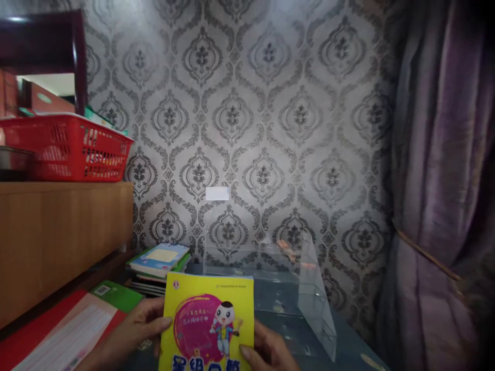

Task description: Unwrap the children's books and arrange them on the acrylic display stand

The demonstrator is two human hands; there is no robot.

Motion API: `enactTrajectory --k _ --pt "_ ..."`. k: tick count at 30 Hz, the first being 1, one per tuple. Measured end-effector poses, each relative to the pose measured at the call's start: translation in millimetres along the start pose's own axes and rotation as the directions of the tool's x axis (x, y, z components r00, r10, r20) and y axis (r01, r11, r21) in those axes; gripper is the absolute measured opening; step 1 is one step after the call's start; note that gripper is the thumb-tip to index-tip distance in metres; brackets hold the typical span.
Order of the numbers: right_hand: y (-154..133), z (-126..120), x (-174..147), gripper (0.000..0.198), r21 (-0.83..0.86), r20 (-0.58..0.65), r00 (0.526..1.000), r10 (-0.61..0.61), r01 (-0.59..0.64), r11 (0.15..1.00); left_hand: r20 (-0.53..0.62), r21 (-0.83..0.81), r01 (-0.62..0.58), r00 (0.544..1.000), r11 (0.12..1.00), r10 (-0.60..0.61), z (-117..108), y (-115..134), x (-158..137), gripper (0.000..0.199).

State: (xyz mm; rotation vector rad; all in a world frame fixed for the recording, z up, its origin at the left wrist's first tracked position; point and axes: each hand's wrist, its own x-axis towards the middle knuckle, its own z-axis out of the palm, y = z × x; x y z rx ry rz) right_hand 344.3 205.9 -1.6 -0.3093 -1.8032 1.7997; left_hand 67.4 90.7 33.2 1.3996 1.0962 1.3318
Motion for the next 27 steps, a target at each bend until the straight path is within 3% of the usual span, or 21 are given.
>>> enactTrajectory --k 5,12,16,20,24,27 --pt "-42 -19 19 0.053 -0.283 -0.081 0.983 -0.162 0.133 0.950 -0.032 0.033 -0.099 0.994 0.995 0.100 5 36 30 0.036" --pt "-119 -47 61 0.043 -0.412 -0.113 0.946 -0.305 0.234 0.880 0.005 0.122 -0.273 0.962 0.954 0.274 -1 104 92 0.035" --pt "-167 -63 89 0.041 -0.505 -0.118 0.897 -0.427 0.316 0.803 0.008 0.220 -0.397 0.914 0.891 0.405 -10 140 133 0.038" --pt "-207 -74 114 0.039 -0.590 -0.116 0.831 -0.544 0.383 0.711 -0.023 0.294 -0.526 0.831 0.798 0.556 -12 170 166 0.038" --pt "-227 -87 137 0.038 -0.659 -0.094 0.768 -0.634 0.429 0.617 -0.066 0.325 -0.605 0.752 0.727 0.656 -13 183 193 0.035" --pt "-227 -101 153 0.035 -0.674 -0.107 0.754 -0.648 0.424 0.604 -0.077 0.327 -0.599 0.754 0.731 0.653 -15 181 210 0.033"
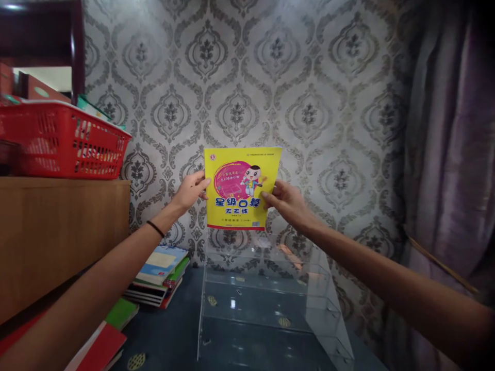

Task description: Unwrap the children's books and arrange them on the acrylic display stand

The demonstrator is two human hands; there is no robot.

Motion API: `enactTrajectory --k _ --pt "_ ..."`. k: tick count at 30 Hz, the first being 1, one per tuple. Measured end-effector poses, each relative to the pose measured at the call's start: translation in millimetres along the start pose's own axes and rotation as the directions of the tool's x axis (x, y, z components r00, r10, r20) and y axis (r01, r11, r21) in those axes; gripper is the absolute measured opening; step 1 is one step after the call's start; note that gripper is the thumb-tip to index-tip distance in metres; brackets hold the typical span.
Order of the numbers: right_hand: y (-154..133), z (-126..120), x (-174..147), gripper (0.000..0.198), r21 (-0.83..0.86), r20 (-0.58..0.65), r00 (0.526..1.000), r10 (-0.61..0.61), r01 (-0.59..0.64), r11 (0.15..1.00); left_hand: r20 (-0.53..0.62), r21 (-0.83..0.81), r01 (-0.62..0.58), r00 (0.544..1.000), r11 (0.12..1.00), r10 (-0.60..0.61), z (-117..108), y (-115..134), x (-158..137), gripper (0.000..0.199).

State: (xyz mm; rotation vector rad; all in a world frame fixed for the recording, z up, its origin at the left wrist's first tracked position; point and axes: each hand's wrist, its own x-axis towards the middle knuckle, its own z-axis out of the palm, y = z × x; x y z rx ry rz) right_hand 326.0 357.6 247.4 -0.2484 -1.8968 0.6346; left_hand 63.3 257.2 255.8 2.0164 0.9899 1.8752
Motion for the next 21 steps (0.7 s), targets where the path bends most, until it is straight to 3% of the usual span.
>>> enactTrajectory --k 8,21 --pt "34 2 11 0.036 0.024 0.016 1.000 0.005 -0.006 1.000 -0.011 0.004 0.025 1.000 1.000 -0.025 3 -29 6 0.031" --pt "42 -7 7 0.036 0.014 0.009 0.999 0.043 -0.043 0.999 -0.026 -0.006 0.037 0.999 0.999 -0.037 15 -38 8 0.028"
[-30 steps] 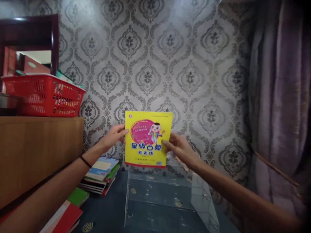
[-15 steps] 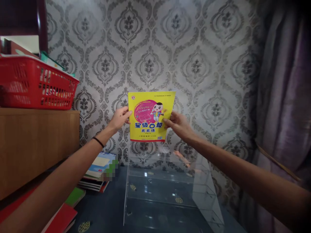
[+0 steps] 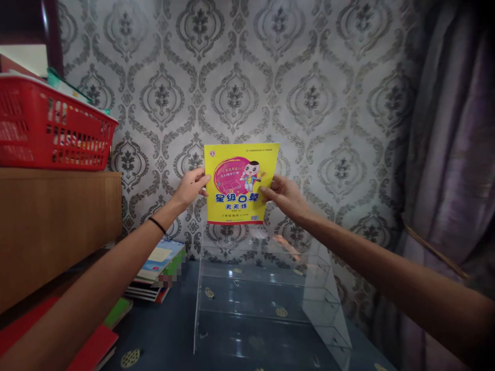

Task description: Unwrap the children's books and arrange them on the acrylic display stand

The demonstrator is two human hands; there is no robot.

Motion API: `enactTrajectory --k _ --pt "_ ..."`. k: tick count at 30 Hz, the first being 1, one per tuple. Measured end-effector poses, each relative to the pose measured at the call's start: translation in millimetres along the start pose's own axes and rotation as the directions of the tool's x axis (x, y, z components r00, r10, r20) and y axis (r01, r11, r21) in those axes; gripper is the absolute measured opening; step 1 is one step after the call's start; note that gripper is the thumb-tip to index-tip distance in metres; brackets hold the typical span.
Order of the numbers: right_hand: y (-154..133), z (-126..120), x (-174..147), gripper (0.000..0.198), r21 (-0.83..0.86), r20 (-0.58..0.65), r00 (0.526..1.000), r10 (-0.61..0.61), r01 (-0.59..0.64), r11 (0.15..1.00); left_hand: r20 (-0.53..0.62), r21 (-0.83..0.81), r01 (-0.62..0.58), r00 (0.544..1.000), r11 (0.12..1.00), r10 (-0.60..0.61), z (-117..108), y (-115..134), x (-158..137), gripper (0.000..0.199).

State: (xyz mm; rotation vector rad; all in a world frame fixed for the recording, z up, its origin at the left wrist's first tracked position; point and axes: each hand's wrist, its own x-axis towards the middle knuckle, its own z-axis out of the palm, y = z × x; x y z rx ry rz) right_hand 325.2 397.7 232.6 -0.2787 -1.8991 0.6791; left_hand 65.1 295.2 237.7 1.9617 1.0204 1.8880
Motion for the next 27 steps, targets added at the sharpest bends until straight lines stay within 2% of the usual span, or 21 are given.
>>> enactTrajectory --k 8,17,27 --pt "15 9 -9 0.037 0.019 0.035 0.998 0.050 -0.050 0.999 0.001 0.008 0.050 0.999 0.999 -0.050 -3 -14 -10 0.031" --pt "25 -1 -11 0.031 -0.039 0.055 0.995 0.079 -0.077 0.996 0.011 0.044 0.076 0.997 0.996 -0.077 4 -23 -8 0.027" --pt "46 9 -18 0.031 -0.048 0.061 0.979 0.192 -0.190 0.981 0.036 0.081 0.134 0.990 0.988 -0.137 3 -38 -20 0.026"
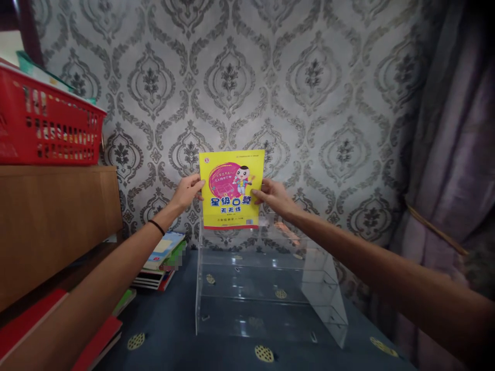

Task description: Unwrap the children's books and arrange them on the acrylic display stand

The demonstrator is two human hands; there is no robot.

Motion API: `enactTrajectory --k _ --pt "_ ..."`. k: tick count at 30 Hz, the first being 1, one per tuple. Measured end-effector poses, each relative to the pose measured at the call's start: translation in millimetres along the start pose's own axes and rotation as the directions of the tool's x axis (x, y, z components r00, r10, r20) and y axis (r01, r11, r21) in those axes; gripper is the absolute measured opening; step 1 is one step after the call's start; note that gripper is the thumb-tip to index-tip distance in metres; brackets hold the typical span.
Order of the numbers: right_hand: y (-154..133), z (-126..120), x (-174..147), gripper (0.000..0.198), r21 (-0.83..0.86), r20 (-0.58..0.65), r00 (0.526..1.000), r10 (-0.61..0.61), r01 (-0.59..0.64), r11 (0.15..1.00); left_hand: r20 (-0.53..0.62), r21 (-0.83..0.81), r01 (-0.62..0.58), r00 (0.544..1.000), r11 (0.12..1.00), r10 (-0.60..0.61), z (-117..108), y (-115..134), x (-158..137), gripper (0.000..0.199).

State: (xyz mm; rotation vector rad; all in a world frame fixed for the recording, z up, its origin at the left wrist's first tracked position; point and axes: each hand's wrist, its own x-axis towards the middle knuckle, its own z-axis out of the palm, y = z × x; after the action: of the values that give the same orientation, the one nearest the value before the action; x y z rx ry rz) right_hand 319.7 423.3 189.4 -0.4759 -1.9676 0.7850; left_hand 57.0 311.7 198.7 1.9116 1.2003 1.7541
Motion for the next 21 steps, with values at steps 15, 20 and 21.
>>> enactTrajectory --k 15,20,21 --pt "27 -9 -13 0.025 -0.150 0.099 0.985 0.139 -0.123 0.981 0.121 0.110 0.137 0.981 0.984 -0.150 -1 -30 -15 0.031" --pt "34 -7 -10 0.026 -0.168 0.107 0.985 0.138 -0.119 0.979 0.150 0.157 0.173 0.969 0.972 -0.196 -3 -41 -27 0.031" --pt "35 -6 -9 0.026 -0.174 0.107 0.985 0.138 -0.118 0.978 0.151 0.163 0.176 0.968 0.971 -0.201 -3 -42 -27 0.032"
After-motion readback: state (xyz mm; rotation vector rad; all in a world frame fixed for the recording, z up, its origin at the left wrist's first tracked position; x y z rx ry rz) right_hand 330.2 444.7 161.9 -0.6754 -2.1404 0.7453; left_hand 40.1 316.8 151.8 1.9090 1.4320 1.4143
